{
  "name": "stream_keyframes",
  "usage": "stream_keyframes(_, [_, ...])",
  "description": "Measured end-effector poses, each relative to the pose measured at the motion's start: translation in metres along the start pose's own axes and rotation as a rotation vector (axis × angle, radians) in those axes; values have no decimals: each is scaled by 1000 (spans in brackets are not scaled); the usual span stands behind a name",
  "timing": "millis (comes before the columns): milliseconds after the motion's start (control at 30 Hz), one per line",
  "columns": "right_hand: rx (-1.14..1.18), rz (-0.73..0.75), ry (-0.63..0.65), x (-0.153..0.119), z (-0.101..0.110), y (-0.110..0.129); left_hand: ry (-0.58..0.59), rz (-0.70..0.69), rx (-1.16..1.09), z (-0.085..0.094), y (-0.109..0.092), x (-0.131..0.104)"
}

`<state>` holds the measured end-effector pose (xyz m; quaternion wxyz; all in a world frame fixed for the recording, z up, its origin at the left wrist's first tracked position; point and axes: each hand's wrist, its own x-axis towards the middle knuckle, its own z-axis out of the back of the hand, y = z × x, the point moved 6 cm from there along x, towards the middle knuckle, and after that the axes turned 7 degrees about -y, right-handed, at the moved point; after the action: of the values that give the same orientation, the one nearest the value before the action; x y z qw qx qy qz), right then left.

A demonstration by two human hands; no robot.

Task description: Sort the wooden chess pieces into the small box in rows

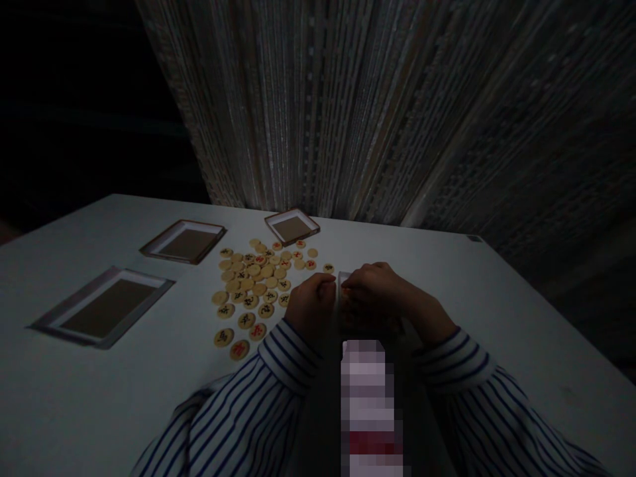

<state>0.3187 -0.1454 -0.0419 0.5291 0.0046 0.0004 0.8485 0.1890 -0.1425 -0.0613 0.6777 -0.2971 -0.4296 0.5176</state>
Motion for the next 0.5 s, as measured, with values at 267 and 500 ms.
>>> stream_keyframes(267, [1,-9,0,0,0,-1,3,-9,26,1,-2,1])
stream_keyframes(500, [-1,-2,22,0,2,1,6,-9,71,2,-3,1])
